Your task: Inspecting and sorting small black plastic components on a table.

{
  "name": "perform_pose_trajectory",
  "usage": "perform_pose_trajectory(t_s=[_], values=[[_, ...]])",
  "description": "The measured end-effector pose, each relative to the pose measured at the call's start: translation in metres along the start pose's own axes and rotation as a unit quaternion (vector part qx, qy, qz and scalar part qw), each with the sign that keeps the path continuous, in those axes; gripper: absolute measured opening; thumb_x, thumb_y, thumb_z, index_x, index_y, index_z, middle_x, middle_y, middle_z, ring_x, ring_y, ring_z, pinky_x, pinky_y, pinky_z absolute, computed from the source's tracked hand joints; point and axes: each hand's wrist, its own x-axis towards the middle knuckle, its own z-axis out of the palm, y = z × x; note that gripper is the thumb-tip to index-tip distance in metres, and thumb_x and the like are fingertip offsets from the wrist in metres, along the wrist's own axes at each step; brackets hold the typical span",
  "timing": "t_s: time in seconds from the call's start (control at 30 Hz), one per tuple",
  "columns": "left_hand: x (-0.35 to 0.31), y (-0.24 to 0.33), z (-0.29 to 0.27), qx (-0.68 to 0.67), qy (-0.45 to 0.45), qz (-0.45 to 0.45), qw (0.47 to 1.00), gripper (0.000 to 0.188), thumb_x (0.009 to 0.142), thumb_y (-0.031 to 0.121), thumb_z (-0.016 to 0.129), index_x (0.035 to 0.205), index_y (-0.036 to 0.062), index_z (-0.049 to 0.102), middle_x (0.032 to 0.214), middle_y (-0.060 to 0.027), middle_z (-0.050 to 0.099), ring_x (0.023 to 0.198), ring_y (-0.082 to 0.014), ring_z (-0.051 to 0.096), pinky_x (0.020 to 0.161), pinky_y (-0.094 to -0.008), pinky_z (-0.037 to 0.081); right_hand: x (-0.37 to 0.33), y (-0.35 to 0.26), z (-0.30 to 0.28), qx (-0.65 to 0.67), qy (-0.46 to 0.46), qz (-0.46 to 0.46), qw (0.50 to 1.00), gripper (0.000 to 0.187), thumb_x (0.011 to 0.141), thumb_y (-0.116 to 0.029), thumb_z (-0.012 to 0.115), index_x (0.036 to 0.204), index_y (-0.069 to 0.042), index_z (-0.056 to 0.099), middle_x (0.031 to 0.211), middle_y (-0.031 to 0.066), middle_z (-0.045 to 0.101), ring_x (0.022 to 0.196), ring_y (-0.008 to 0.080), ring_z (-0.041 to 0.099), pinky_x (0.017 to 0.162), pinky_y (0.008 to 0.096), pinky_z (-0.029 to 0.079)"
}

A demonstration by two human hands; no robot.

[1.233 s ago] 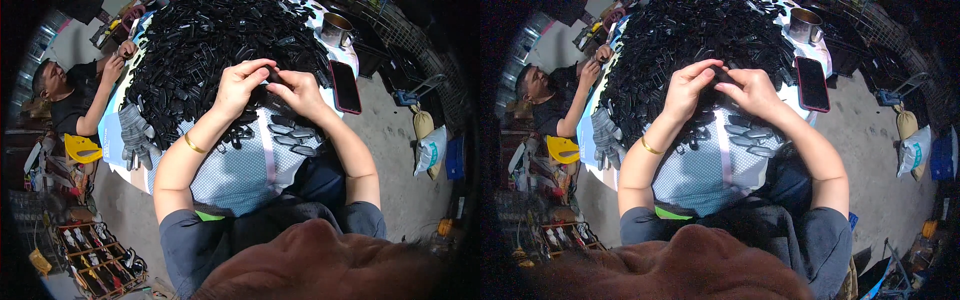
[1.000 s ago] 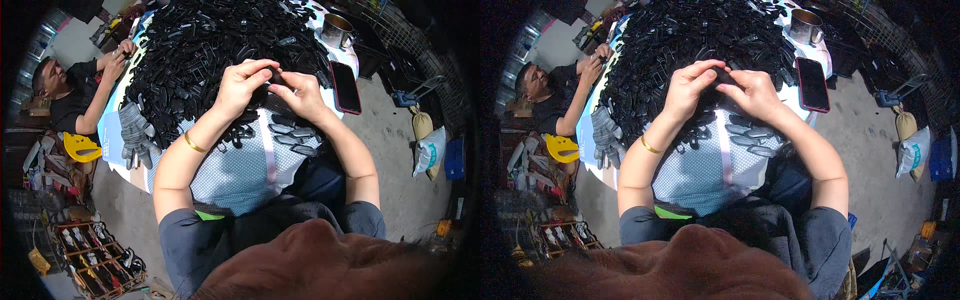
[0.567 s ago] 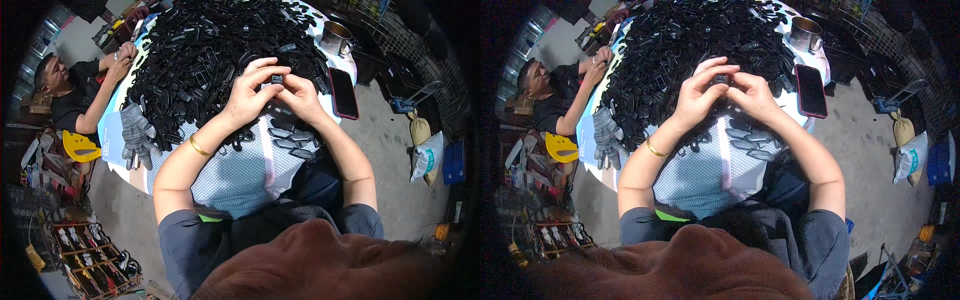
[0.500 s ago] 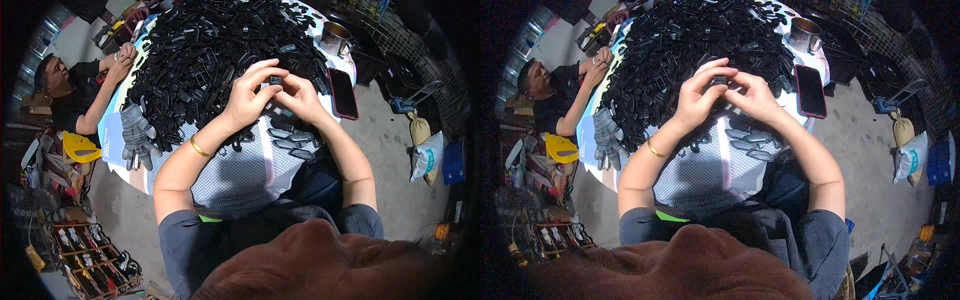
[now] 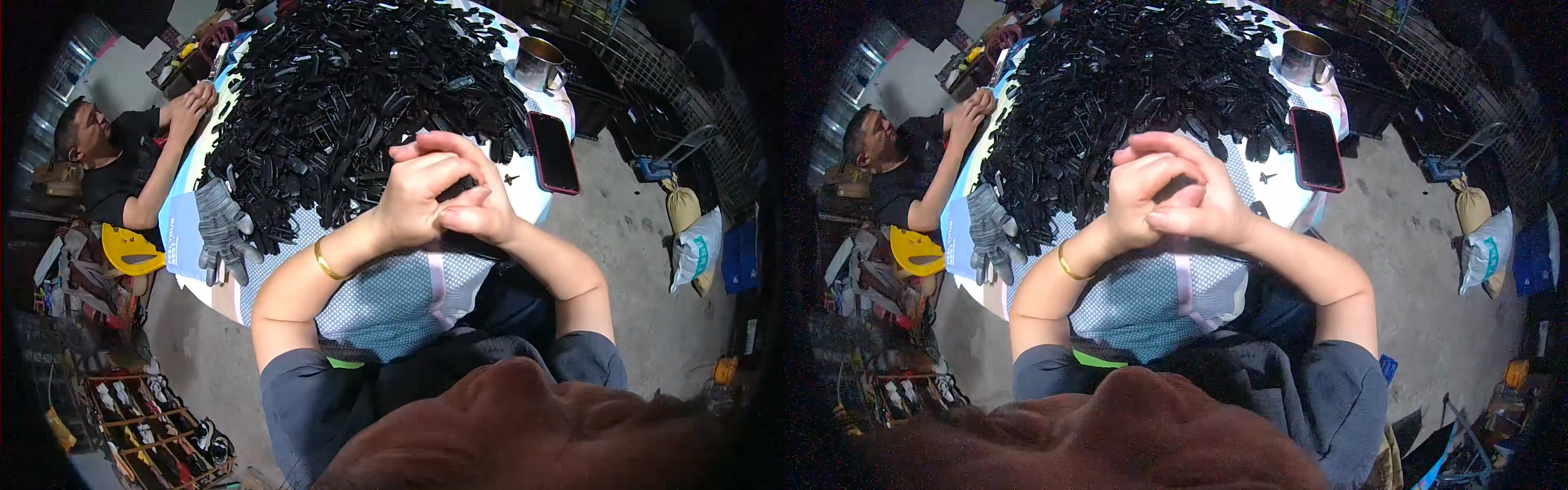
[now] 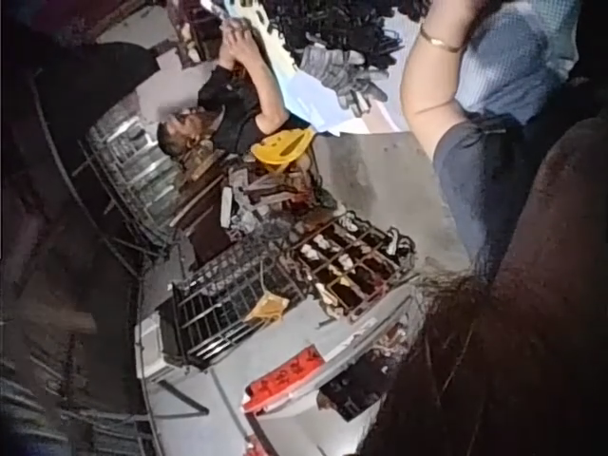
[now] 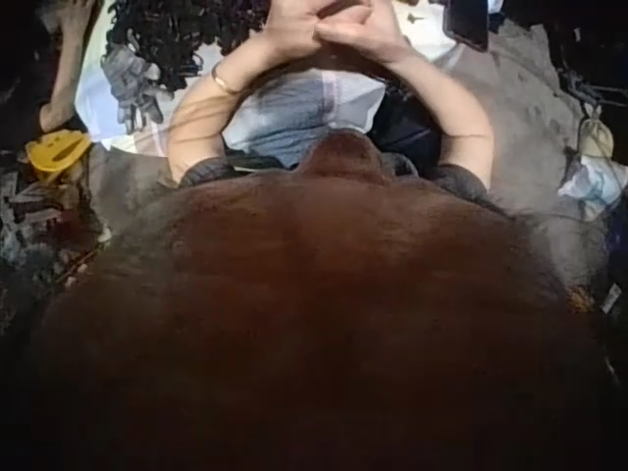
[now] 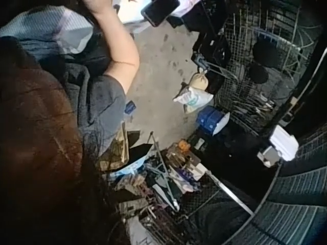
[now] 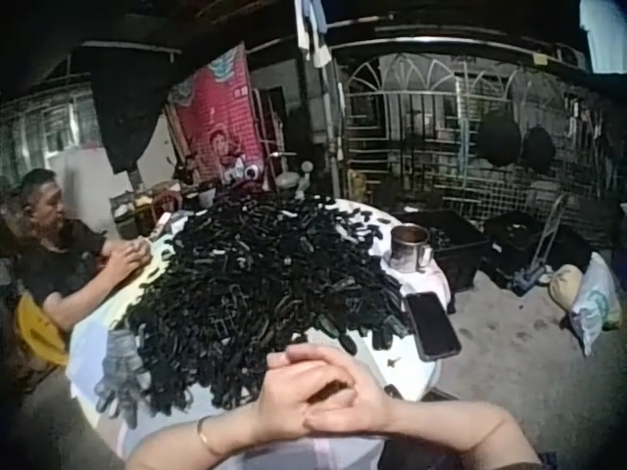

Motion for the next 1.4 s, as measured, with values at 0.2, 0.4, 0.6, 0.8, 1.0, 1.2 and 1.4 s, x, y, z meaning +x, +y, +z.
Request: perform_pose_trajectory(t_s=[0.2,0.4,0.6,0.8,1.0,1.2,1.4], values=[[0.001,0.011,-0.004,-0.002,-0.001,-0.004,1.0,0.011,0.072,0.01,0.066,0.077,0.0011,0.061,0.071,-0.01,0.06,0.062,-0.0208,0.06,0.056,-0.0281,0.047,-0.001,-0.014,0.011,0.02,0.015,0.028,0.999,0.081,0.066,-0.042,0.065,0.126,0.003,0.035,0.118,0.0198,0.05,0.11,0.0257,0.049,0.096,0.0378,0.037],[0.009,0.015,-0.005,-0.053,0.036,-0.08,0.995,0.011,0.075,0.011,0.064,0.077,0.0009,0.061,0.071,-0.011,0.061,0.063,-0.0218,0.06,0.058,-0.0281,0.047,0.007,-0.016,0.008,0.003,0.011,0.048,0.999,0.1,0.066,-0.071,0.052,0.131,0.001,0.031,0.119,0.0224,0.048,0.114,0.0302,0.046,0.097,0.0414,0.035],[-0.014,0.014,0.016,0.034,-0.184,-0.083,0.979,0.025,0.076,0.024,0.065,0.089,0.0027,0.058,0.074,-0.0104,0.053,0.064,-0.0259,0.056,0.058,-0.0337,0.046,0.024,-0.006,-0.074,-0.38,0.074,0.23,0.893,0.03,0.084,-0.029,0.058,0.092,-0.001,0.062,0.077,0.0032,0.063,0.066,0.0094,0.055,0.06,0.023,0.045],[-0.037,0.013,0.032,0.107,-0.272,-0.042,0.955,0.037,0.077,0.03,0.061,0.1,0.0009,0.057,0.08,-0.0146,0.053,0.085,-0.0279,0.053,0.074,-0.0345,0.043,-0.002,0.039,-0.081,-0.695,0.002,0.172,0.698,0.024,0.067,-0.023,0.067,0.08,-0.004,0.061,0.076,0.0171,0.062,0.076,0.0342,0.061,0.068,0.0423,0.049],[-0.021,-0.029,0.008,-0.095,-0.012,-0.412,0.906,0.026,0.083,0.021,0.06,0.098,-0.0005,0.061,0.078,-0.0077,0.062,0.063,-0.0102,0.058,0.054,-0.0242,0.046,0.012,0.018,-0.082,-0.581,0.059,0.168,0.794,0.028,0.068,-0.014,0.068,0.092,-0.002,0.061,0.081,0.015,0.064,0.072,0.0264,0.063,0.064,0.0336,0.05],[-0.023,-0.061,-0.006,-0.37,0.125,-0.484,0.783,0.03,0.09,0.022,0.051,0.109,-0.0005,0.053,0.094,-0.0072,0.06,0.078,-0.0122,0.06,0.07,-0.0249,0.053,0.018,0.025,-0.039,-0.489,0.013,-0.03,0.872,0.02,0.073,-0.01,0.066,0.089,-0.001,0.06,0.078,0.0106,0.061,0.069,0.0196,0.061,0.061,0.0284,0.048],[-0.016,-0.055,-0.007,-0.389,0.134,-0.465,0.784,0.034,0.092,0.015,0.044,0.123,0.0001,0.04,0.102,-0.0107,0.054,0.09,-0.0228,0.059,0.079,-0.0372,0.053,0.017,0.041,-0.076,-0.62,-0.024,0.116,0.775,0.023,0.073,-0.022,0.065,0.081,-0.001,0.06,0.076,0.0159,0.06,0.071,0.0315,0.06,0.063,0.0375,0.047]])
